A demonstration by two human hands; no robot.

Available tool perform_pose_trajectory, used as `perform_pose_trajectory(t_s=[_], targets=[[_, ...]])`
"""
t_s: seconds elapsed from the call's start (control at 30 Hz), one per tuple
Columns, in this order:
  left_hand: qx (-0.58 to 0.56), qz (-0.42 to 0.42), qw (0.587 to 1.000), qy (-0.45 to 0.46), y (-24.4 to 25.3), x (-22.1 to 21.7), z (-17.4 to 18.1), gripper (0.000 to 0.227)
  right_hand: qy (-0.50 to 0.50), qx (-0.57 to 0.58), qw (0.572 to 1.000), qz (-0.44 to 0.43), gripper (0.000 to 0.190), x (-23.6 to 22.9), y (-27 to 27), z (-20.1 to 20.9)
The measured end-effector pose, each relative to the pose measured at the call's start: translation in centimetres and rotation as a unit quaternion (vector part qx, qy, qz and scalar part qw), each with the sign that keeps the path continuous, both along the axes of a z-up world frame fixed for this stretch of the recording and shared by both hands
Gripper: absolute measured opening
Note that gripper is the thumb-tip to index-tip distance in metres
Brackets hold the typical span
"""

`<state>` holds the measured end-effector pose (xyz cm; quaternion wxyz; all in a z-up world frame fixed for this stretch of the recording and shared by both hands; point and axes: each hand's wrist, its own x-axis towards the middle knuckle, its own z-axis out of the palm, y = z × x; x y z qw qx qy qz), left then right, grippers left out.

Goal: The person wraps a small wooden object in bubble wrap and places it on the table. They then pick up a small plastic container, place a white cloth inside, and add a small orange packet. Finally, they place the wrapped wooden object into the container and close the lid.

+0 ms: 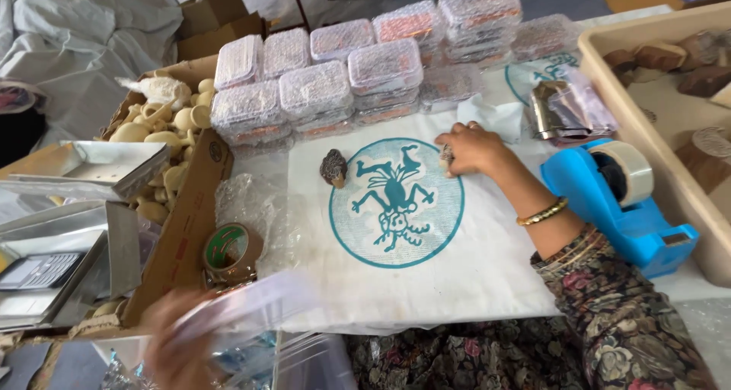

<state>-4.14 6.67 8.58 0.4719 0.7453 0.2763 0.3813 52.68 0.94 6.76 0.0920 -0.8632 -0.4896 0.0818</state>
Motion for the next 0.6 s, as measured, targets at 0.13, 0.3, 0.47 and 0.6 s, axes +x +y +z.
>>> perform_pose_trajectory(t_s=[0.13,0.3,0.47,0.6], targets=[[-0.067,-0.07,0.995,-0.022,2.1,17.1,1.9,0.027,-0.026,0.035,0.998,0.054,0.078,0.6,1.9,-4.5],[-0.188,-0.131,0.973,-0.023,5.1,25.0,-1.3,0.023,0.04,0.27,0.954,0.126,0.074,-5.3,4.0,-4.1],[-0.194,-0.13,0.972,0.008,8.5,28.1,-3.8,0.028,0.061,0.417,0.897,0.134,0.026,-5.6,3.7,-2.8],[-0.229,-0.156,0.961,-0.003,9.4,31.9,-5.6,0.03,0.295,0.372,0.868,0.142,0.031,-6.2,0.9,1.5]])
